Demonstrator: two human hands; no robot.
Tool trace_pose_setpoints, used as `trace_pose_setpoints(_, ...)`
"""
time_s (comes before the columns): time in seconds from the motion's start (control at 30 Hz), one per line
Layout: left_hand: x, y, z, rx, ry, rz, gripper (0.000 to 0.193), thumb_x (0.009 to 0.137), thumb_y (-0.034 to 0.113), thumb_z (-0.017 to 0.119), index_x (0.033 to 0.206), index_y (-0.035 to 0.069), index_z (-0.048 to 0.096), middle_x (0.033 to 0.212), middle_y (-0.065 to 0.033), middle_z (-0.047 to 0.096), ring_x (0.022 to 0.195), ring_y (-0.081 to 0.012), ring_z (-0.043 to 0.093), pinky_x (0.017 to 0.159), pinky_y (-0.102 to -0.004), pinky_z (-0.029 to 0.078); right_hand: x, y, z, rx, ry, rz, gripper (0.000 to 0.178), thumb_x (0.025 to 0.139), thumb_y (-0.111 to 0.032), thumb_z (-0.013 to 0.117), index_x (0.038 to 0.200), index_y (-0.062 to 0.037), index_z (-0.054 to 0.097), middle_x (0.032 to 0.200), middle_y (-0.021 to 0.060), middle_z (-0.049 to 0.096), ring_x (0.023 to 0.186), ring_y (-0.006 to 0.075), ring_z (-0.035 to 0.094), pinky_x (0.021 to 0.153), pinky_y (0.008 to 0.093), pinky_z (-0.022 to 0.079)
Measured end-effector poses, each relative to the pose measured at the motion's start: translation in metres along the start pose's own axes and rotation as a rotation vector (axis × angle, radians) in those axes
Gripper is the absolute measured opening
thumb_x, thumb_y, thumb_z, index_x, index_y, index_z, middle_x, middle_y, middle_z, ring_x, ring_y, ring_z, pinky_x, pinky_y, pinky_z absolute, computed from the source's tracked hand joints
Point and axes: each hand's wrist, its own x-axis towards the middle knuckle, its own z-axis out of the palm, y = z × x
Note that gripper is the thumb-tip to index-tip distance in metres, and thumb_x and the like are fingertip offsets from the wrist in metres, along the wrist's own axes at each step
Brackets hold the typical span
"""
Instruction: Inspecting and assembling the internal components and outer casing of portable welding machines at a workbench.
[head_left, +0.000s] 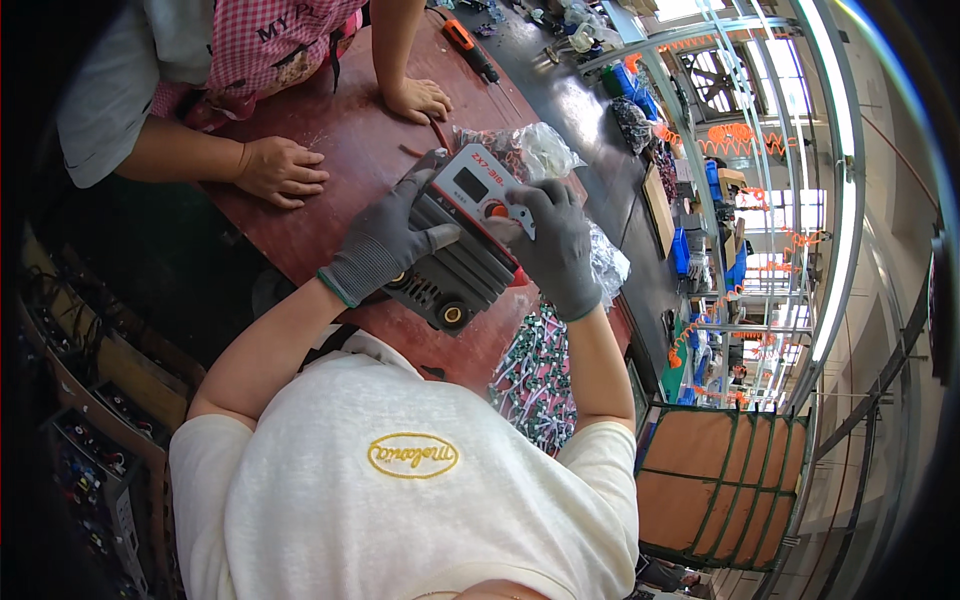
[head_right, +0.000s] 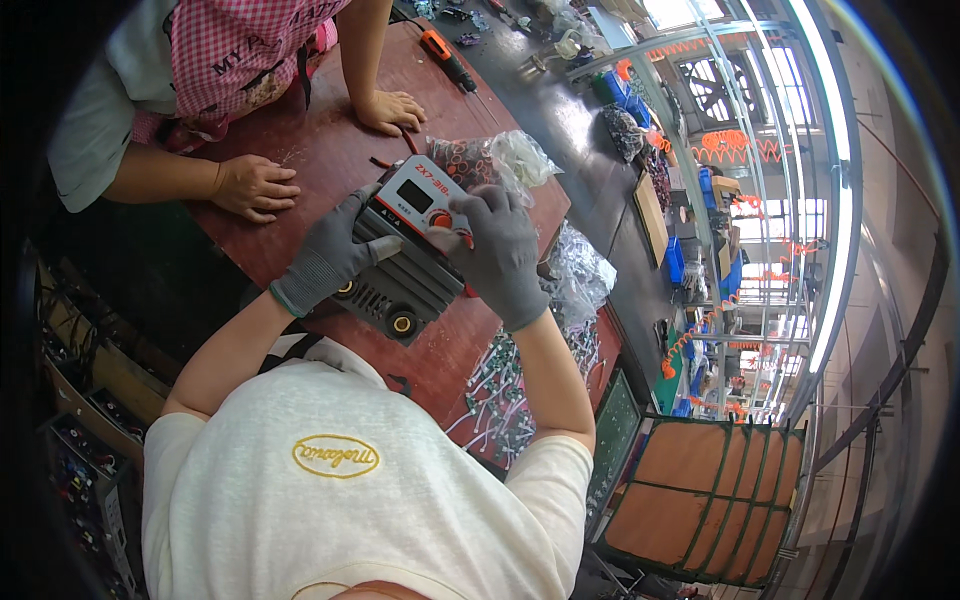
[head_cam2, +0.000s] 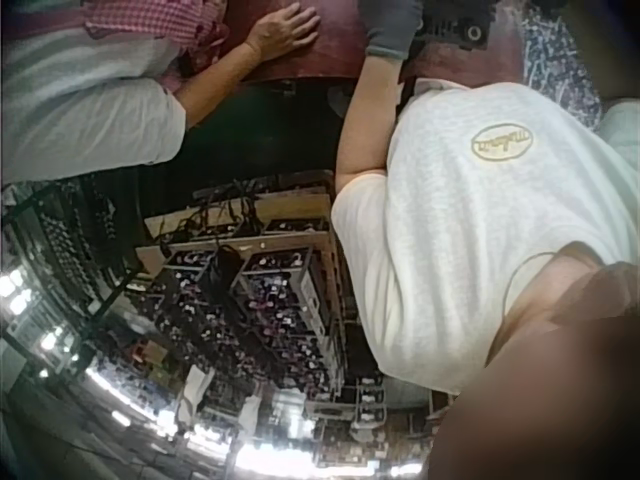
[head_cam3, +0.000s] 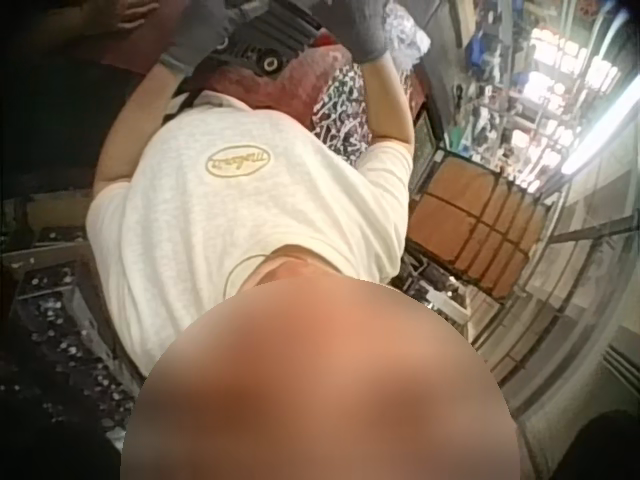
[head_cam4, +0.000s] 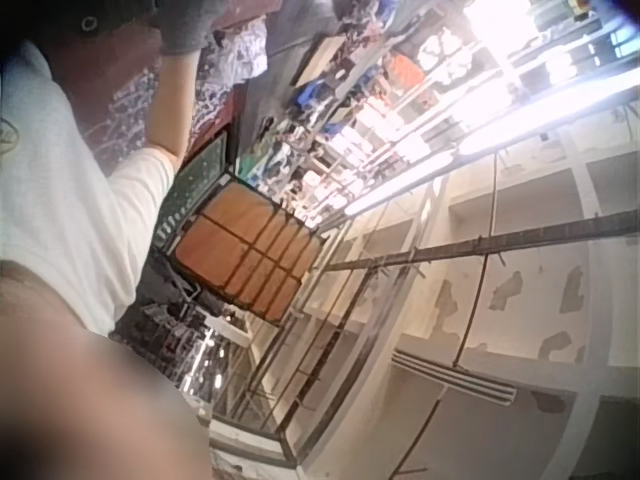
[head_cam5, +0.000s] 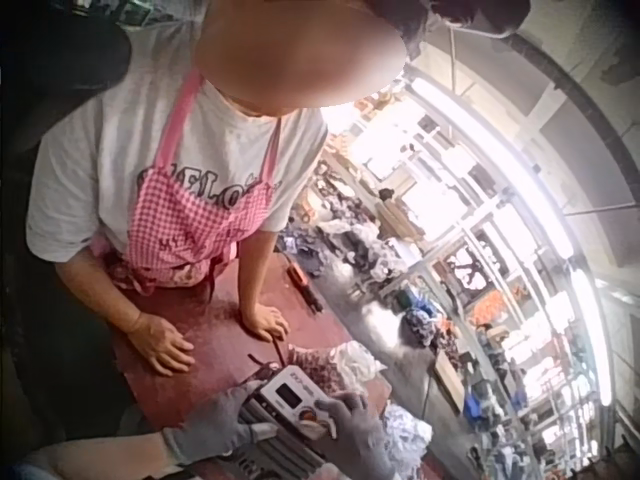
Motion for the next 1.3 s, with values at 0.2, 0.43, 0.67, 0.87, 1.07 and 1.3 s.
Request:
trace_pose_setpoints(0.2, 0.006, 0.001, 0.002, -0.06, -0.064, -0.066, 0.069, 0.081, 0.029, 0.078, 0.138, 0.005, 0.045, 0.108, -0.0089, 0.067, 0.095, -0.0152, 0.066, 0.085, -0.0293, 0.052, -0.012, 0.022, 0.007, 0.481, -0.067, 0.122, 0.038, 0.08, 0.008, 0.053, 0.116, 0.0032, 0.064, 0.131, 0.0143, 0.055, 0.121, 0.0266, 0.053, 0.102, 0.0339, 0.043)
trace_pose_setpoints(0.43, 0.011, -0.003, 0.003, -0.014, -0.081, -0.099, 0.068, 0.083, 0.026, 0.078, 0.138, 0.003, 0.045, 0.112, -0.008, 0.066, 0.098, -0.0127, 0.063, 0.086, -0.0281, 0.051, -0.019, 0.035, 0.014, 0.693, -0.032, 0.223, 0.034, 0.076, 0.005, 0.051, 0.106, 0.0039, 0.068, 0.131, 0.0104, 0.057, 0.12, 0.0253, 0.054, 0.103, 0.033, 0.043)
trace_pose_setpoints(0.67, 0.011, -0.005, 0.003, -0.037, -0.073, -0.079, 0.07, 0.083, 0.025, 0.078, 0.139, 0.001, 0.043, 0.113, -0.0088, 0.065, 0.099, -0.0129, 0.063, 0.087, -0.0273, 0.051, -0.019, 0.035, 0.015, 0.722, -0.019, 0.245, 0.033, 0.076, 0.004, 0.052, 0.104, 0.005, 0.068, 0.131, 0.0101, 0.058, 0.123, 0.0245, 0.053, 0.103, 0.0327, 0.043)
trace_pose_setpoints(0.87, 0.013, -0.006, 0.004, 0.014, -0.076, -0.121, 0.071, 0.083, 0.025, 0.078, 0.139, 0.001, 0.043, 0.113, -0.0092, 0.065, 0.099, -0.013, 0.063, 0.087, -0.0275, 0.051, -0.017, 0.042, 0.016, 0.66, -0.032, 0.181, 0.032, 0.076, 0.005, 0.051, 0.104, 0.0048, 0.068, 0.129, 0.0105, 0.059, 0.119, 0.0245, 0.056, 0.101, 0.0319, 0.045)
trace_pose_setpoints(1.07, 0.013, -0.004, 0.004, 0.012, -0.081, -0.125, 0.071, 0.082, 0.025, 0.078, 0.139, 0.001, 0.043, 0.113, -0.0091, 0.065, 0.099, -0.0131, 0.063, 0.087, -0.0277, 0.051, -0.009, 0.033, 0.014, 0.66, 0.011, 0.206, 0.028, 0.081, -0.007, 0.065, 0.106, 0.0041, 0.065, 0.128, 0.0116, 0.057, 0.118, 0.027, 0.056, 0.099, 0.0341, 0.046)
trace_pose_setpoints(1.3, 0.012, -0.008, 0.006, -0.033, -0.012, -0.035, 0.068, 0.078, 0.038, 0.079, 0.132, 0.007, 0.051, 0.106, -0.0115, 0.07, 0.092, -0.0219, 0.069, 0.083, -0.0333, 0.054, 0.0, 0.001, 0.023, 0.119, 0.083, 0.259, 0.059, 0.075, -0.024, 0.077, 0.125, -0.0011, 0.056, 0.134, 0.017, 0.05, 0.12, 0.0389, 0.05, 0.1, 0.044, 0.045)
